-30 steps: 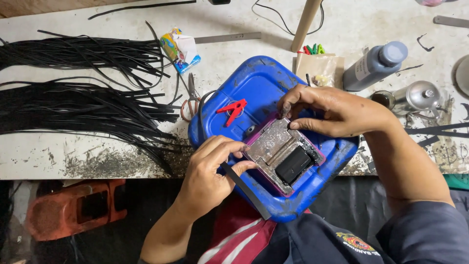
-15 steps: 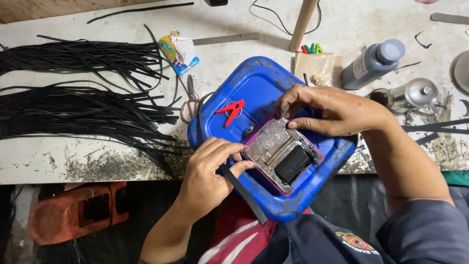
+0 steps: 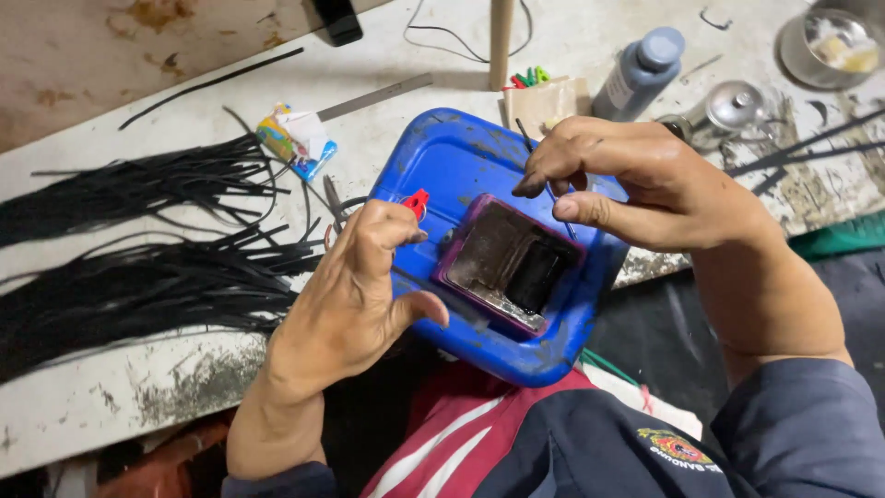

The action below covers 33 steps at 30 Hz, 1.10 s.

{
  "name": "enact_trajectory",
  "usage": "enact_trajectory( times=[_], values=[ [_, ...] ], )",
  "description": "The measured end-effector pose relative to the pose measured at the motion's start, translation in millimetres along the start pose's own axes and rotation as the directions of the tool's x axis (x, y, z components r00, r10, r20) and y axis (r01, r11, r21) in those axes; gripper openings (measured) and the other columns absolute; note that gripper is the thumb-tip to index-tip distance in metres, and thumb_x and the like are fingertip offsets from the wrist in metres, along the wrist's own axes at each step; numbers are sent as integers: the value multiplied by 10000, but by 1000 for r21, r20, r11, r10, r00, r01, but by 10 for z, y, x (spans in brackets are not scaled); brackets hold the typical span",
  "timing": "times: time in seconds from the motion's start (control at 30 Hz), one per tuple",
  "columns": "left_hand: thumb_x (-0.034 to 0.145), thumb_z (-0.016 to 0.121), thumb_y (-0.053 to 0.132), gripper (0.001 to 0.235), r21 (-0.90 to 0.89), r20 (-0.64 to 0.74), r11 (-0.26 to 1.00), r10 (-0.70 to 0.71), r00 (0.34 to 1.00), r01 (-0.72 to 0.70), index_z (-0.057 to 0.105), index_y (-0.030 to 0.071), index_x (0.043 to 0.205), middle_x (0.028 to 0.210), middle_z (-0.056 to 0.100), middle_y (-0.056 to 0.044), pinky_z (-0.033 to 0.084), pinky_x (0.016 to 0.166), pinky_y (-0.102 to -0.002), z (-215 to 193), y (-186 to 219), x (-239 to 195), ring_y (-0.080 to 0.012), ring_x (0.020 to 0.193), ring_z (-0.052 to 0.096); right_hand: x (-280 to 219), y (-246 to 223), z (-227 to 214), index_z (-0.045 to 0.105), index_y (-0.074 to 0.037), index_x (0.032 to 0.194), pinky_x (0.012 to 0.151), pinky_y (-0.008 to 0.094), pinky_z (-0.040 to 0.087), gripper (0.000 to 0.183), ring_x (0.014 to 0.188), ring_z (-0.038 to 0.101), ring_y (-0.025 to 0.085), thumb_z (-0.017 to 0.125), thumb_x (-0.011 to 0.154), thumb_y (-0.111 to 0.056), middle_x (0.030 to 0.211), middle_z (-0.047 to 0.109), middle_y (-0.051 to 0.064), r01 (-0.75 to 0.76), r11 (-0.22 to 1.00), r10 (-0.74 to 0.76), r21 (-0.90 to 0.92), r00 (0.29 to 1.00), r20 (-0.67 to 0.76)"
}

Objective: The person uses a small tool to remove or adjust screws on a metal component mounted on a blue container, while also organizing and hanging leather strips.

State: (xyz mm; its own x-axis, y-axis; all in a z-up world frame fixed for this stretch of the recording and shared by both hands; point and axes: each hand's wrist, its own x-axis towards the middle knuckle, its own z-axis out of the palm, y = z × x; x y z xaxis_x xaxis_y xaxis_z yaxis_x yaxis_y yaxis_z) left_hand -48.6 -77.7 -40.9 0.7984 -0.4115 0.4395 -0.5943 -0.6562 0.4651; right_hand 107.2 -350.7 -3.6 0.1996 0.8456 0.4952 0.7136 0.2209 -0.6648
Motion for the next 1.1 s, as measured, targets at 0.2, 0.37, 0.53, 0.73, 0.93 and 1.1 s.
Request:
enact_trajectory(
  times=[0.2, 0.37, 0.53, 0.73, 0.93, 1.1],
  values=[
    [1049, 576, 222, 169, 132, 207, 985, 85, 975, -113, 523, 61, 1044, 935, 498, -118, 413, 727, -475, -166, -119, 335, -343, 801, 493, 4, -370, 351, 658, 55, 1135, 831, 421, 539, 245, 922, 689, 325, 628, 976, -129, 991, 685, 182, -99, 970, 76, -220, 991, -111],
    [1020, 577, 101, 77, 151, 213, 939, 273, 938, -308, 587, 51, 1077, 926, 515, -117, 433, 690, -440, -226, -253, 330, -321, 772, 517, -70, -565, 725, 674, 5, 1147, 761, 407, 515, 182, 873, 666, 300, 588, 999, -58, 985, 677, 149, -302, 889, 232, -344, 945, -230],
    [999, 617, 28, 198, 47, 163, 927, 362, 918, -373, 633, 7, 1196, 947, 493, -126, 470, 652, -429, -208, -332, 354, -318, 767, 530, -136, -691, 901, 670, 7, 1148, 774, 409, 510, 175, 898, 664, 306, 622, 998, -69, 997, 673, 157, -422, 809, 302, -408, 895, -328],
    [988, 635, 34, 223, -23, 127, 894, 447, 885, -448, 643, 4, 1209, 982, 526, -154, 476, 695, -441, -172, -423, 406, -341, 802, 541, -178, -670, 1072, 664, 2, 1113, 750, 442, 485, 172, 866, 616, 322, 561, 1040, -113, 997, 661, 120, -462, 706, 328, -536, 885, -331],
    [977, 673, 19, 120, -127, 92, 885, 461, 883, -449, 630, -13, 1084, 981, 584, -146, 485, 818, -426, -185, -487, 442, -336, 857, 569, -204, -612, 1159, 669, -3, 1116, 727, 456, 489, 158, 858, 588, 324, 581, 1045, -113, 1000, 659, 112, -477, 638, 324, -605, 878, -352],
    [956, 615, -37, 157, -197, 119, 873, 474, 873, -447, 632, -26, 1112, 985, 572, -150, 476, 821, -431, -178, -574, 468, -343, 859, 550, -230, -566, 1217, 658, -3, 1076, 738, 456, 500, 128, 865, 593, 333, 595, 1043, -109, 1008, 680, 134, -494, 576, 325, -651, 869, -372]
  ],
)
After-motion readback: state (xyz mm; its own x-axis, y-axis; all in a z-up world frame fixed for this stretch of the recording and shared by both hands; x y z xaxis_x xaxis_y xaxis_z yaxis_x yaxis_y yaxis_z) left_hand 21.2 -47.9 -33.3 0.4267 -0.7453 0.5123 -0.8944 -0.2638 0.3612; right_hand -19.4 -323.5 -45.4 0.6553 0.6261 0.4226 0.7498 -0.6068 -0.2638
